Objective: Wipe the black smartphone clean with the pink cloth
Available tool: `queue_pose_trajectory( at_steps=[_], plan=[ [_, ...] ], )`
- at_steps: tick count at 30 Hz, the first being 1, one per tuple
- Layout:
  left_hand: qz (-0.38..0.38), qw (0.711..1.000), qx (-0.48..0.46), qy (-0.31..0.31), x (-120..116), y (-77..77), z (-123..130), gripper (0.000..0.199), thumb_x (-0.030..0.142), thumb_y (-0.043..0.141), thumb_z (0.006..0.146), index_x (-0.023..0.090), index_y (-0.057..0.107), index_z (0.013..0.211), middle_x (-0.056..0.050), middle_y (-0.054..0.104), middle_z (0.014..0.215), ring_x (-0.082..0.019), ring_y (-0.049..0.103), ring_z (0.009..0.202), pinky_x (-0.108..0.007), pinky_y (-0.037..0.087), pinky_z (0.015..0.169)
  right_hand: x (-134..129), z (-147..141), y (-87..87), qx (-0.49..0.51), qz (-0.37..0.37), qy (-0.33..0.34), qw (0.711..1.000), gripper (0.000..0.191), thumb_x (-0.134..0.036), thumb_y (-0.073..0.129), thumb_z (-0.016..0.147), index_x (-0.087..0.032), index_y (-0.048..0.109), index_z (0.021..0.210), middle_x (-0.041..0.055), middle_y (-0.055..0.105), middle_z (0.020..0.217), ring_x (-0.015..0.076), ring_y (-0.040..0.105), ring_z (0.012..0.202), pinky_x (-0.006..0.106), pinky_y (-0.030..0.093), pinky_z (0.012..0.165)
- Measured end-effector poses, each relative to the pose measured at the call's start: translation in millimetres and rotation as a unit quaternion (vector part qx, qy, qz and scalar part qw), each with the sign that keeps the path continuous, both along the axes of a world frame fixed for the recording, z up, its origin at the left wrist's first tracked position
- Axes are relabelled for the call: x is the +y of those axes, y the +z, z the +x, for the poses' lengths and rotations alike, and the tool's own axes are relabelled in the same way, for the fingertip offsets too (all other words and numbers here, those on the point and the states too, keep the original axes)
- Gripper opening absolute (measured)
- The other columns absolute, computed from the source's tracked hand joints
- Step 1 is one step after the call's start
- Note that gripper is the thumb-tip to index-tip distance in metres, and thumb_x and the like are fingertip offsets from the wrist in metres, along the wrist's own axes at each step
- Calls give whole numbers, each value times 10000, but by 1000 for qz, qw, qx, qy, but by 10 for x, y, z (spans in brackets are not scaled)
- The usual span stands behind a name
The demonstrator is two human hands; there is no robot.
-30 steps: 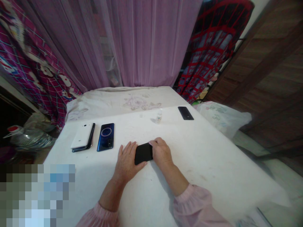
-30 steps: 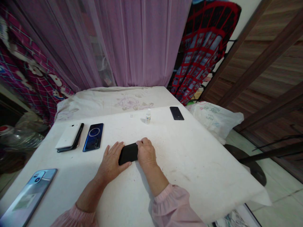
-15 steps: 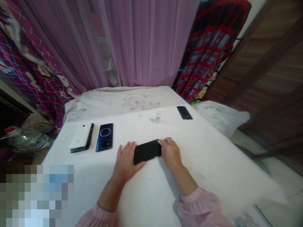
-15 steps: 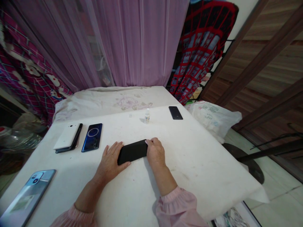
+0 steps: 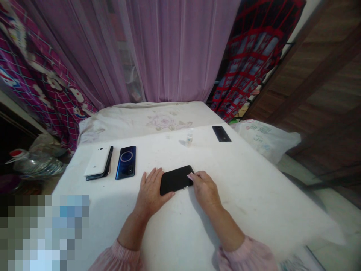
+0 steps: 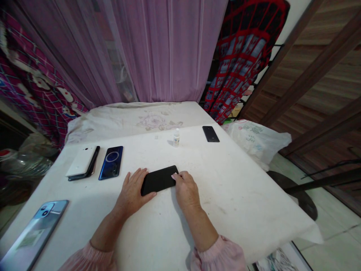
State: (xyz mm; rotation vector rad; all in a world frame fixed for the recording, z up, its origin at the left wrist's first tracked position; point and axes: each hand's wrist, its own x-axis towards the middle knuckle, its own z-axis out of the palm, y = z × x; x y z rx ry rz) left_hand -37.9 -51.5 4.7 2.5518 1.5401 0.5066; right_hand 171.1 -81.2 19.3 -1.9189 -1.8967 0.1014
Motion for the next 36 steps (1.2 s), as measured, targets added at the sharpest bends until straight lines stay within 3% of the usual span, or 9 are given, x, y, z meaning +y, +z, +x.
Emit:
queue_pose_trajectory(
  at_steps=[12, 18, 23, 28, 32, 36],
  plan=[
    [-1, 1000, 4, 1, -2, 2, -2, 682, 535, 604, 817, 153, 427, 1354, -164, 482, 1416, -338, 386, 1344, -580, 204, 1117, -255, 90, -19, 52, 19, 7, 998, 351, -214, 389, 930, -208, 732, 1001, 68, 660, 905, 157, 612, 748, 236, 476, 680],
    [-6, 1000, 6, -5, -2, -3, 2, 688, 536, 589, 833, 158, 409, 1378, -165, 474, 1422, -345, 389, 1340, -585, 195, 1116, -57, 64, 26, 7, 20, 20, 1000, 314, -215, 423, 923, -211, 737, 913, 47, 643, 837, 136, 551, 658, 220, 422, 604],
    [-13, 1000, 11, -13, 4, -5, -26, 714, 530, 588, 836, 162, 376, 1410, -159, 447, 1444, -350, 367, 1353, -585, 193, 1118, 117, 37, 30, -23, 24, -5, 999, 275, -195, 462, 904, -212, 737, 906, 51, 637, 839, 142, 536, 679, 225, 408, 630],
    [-42, 997, 16, -64, 51, -10, -163, 766, 461, 602, 820, 126, 314, 1447, -168, 379, 1486, -338, 306, 1387, -554, 185, 1135, 105, 133, -9, -7, 28, -15, 999, 294, -202, 450, 906, -206, 739, 958, 72, 650, 895, 179, 575, 744, 264, 435, 661],
    [-47, 997, 7, -61, 78, -42, -244, 779, 436, 619, 801, 118, 316, 1444, -177, 358, 1495, -331, 290, 1395, -534, 206, 1135, 72, 209, -12, -17, 16, -28, 999, 308, -187, 442, 901, -191, 740, 976, 84, 658, 899, 199, 595, 752, 288, 456, 662],
    [-30, 998, -2, -57, 70, -77, -230, 747, 434, 621, 802, 159, 337, 1436, -153, 399, 1478, -330, 304, 1390, -539, 214, 1131, -28, 44, -55, 8, 30, 14, 999, 296, -168, 457, 898, -202, 725, 1020, 69, 677, 963, 195, 613, 840, 277, 483, 733]
  ],
)
